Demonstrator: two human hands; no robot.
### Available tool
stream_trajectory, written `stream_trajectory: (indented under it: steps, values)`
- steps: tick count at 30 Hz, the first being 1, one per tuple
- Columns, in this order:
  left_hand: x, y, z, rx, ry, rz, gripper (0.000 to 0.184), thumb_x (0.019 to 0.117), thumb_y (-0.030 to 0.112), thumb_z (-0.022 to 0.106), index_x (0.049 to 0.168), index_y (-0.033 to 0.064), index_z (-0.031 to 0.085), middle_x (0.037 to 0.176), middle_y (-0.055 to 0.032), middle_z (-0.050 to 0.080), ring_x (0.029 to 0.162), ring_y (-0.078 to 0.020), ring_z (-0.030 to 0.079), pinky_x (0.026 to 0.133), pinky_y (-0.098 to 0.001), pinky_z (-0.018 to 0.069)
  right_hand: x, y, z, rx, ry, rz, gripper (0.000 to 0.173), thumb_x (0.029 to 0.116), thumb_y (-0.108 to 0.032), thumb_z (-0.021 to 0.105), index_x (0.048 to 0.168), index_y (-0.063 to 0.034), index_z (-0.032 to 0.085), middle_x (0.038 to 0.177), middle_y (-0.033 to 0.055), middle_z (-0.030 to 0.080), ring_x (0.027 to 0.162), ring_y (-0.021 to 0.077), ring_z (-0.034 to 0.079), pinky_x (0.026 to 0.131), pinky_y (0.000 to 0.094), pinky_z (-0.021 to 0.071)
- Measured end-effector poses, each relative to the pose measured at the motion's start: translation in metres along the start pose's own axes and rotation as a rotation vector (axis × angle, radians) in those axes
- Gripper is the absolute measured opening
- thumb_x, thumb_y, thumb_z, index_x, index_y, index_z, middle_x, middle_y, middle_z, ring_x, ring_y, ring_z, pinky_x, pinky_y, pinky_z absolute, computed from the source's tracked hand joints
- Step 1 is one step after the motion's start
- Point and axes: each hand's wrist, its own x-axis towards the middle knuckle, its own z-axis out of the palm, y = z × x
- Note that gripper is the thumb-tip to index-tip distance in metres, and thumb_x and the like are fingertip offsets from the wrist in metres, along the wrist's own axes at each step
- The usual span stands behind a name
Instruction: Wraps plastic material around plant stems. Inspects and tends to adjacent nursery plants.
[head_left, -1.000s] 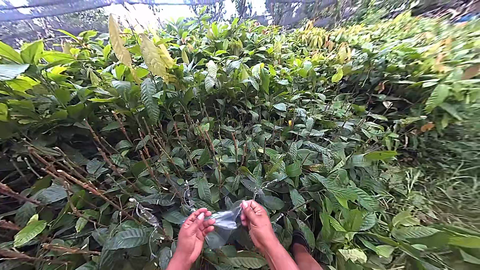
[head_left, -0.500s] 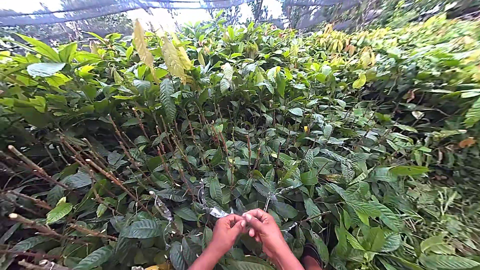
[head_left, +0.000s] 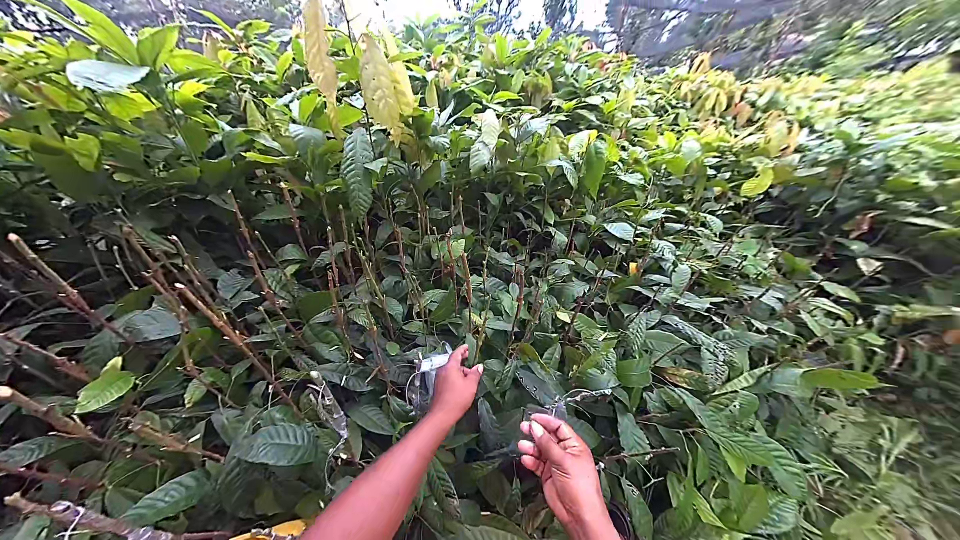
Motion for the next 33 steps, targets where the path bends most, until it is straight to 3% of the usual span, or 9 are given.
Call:
stream_trajectory:
  steps: [3,7,10,13,17,20,24,29,33]
  values:
    - [0.022,0.000,0.011,0.017,-0.029,0.008,0.050,0.1012,0.025,0.063,0.146,0.0041,0.052,0.138,-0.0160,0.061,0.104,-0.0254,0.070,0.094,-0.0440,0.0566,-0.009,-0.002,0.001,-0.038,-0.033,-0.051,0.014,0.0997,0.005,0.057,0.111,0.0051,0.064,0.088,0.0146,0.073,0.065,0.0175,0.071,0.059,0.0293,0.0620]
    - [0.022,-0.017,0.014,-0.162,-0.024,0.070,0.030,0.1038,0.020,0.059,0.126,0.0017,0.065,0.116,-0.0129,0.071,0.093,-0.0191,0.074,0.088,-0.0382,0.0611,-0.009,-0.017,0.017,-0.156,-0.092,-0.078,0.011,0.0996,0.007,0.055,0.109,0.0042,0.059,0.101,0.0191,0.075,0.074,0.0232,0.076,0.066,0.0332,0.0645]
    - [0.012,-0.034,0.007,-0.338,-0.081,0.125,0.026,0.1001,0.017,0.064,0.119,-0.0004,0.067,0.109,-0.0113,0.073,0.087,-0.0157,0.074,0.083,-0.0338,0.0625,0.027,-0.024,0.042,-0.521,-0.089,-0.150,0.017,0.1007,0.001,0.059,0.116,0.0054,0.063,0.098,0.0159,0.073,0.079,0.0228,0.075,0.071,0.0354,0.0656]
    - [0.003,-0.040,-0.002,-0.497,-0.263,0.109,0.026,0.0972,0.007,0.064,0.122,-0.0027,0.065,0.114,-0.0129,0.070,0.091,-0.0166,0.072,0.085,-0.0334,0.0618,0.078,-0.027,0.062,-0.945,-0.051,-0.165,0.018,0.1035,-0.008,0.059,0.118,-0.0005,0.067,0.102,0.0111,0.074,0.083,0.0184,0.075,0.077,0.0357,0.0649]
    - [0.008,-0.049,0.001,-0.751,-0.395,0.002,0.028,0.1053,0.007,0.048,0.130,-0.0036,0.056,0.109,-0.0126,0.072,0.081,-0.0173,0.072,0.075,-0.0332,0.0615,0.116,-0.039,0.074,-1.383,-0.379,-0.161,0.021,0.1011,-0.011,0.060,0.119,-0.0068,0.072,0.104,0.0072,0.075,0.089,0.0150,0.073,0.087,0.0360,0.0606]
    - [0.014,-0.053,0.005,-0.863,-0.429,-0.033,0.024,0.1073,0.013,0.052,0.122,-0.0042,0.058,0.100,-0.0125,0.072,0.077,-0.0189,0.073,0.073,-0.0347,0.0628,0.126,-0.048,0.075,-1.509,-0.574,-0.164,0.019,0.0964,-0.010,0.066,0.112,-0.0082,0.076,0.102,0.0057,0.076,0.091,0.0142,0.072,0.090,0.0375,0.0584]
    - [0.014,-0.045,0.001,-0.733,-0.375,0.043,0.020,0.0950,0.004,0.070,0.111,-0.0041,0.062,0.095,-0.0105,0.071,0.077,-0.0163,0.073,0.075,-0.0325,0.0634,0.125,-0.051,0.078,-1.545,-0.554,-0.068,0.020,0.0970,-0.009,0.065,0.114,-0.0052,0.075,0.099,0.0082,0.076,0.086,0.0152,0.073,0.086,0.0369,0.0598]
    - [0.014,-0.032,-0.007,-0.279,-0.346,0.220,0.028,0.1070,0.017,0.051,0.124,0.0008,0.067,0.114,-0.0138,0.071,0.094,-0.0195,0.070,0.090,-0.0380,0.0567,0.105,-0.050,0.080,-1.461,-0.335,0.107,0.022,0.1016,-0.016,0.064,0.116,-0.0008,0.068,0.099,0.0102,0.073,0.079,0.0172,0.073,0.077,0.0357,0.0623]
    - [0.012,-0.023,-0.012,-0.281,-0.433,0.120,0.028,0.1076,0.016,0.050,0.124,0.0001,0.066,0.109,-0.0139,0.070,0.089,-0.0191,0.069,0.086,-0.0374,0.0561,0.007,-0.044,0.109,-1.902,-0.517,-0.111,0.038,0.1027,-0.013,0.055,0.140,-0.0123,0.064,0.115,0.0190,0.073,0.105,0.0357,0.072,0.096,0.0562,0.0547]
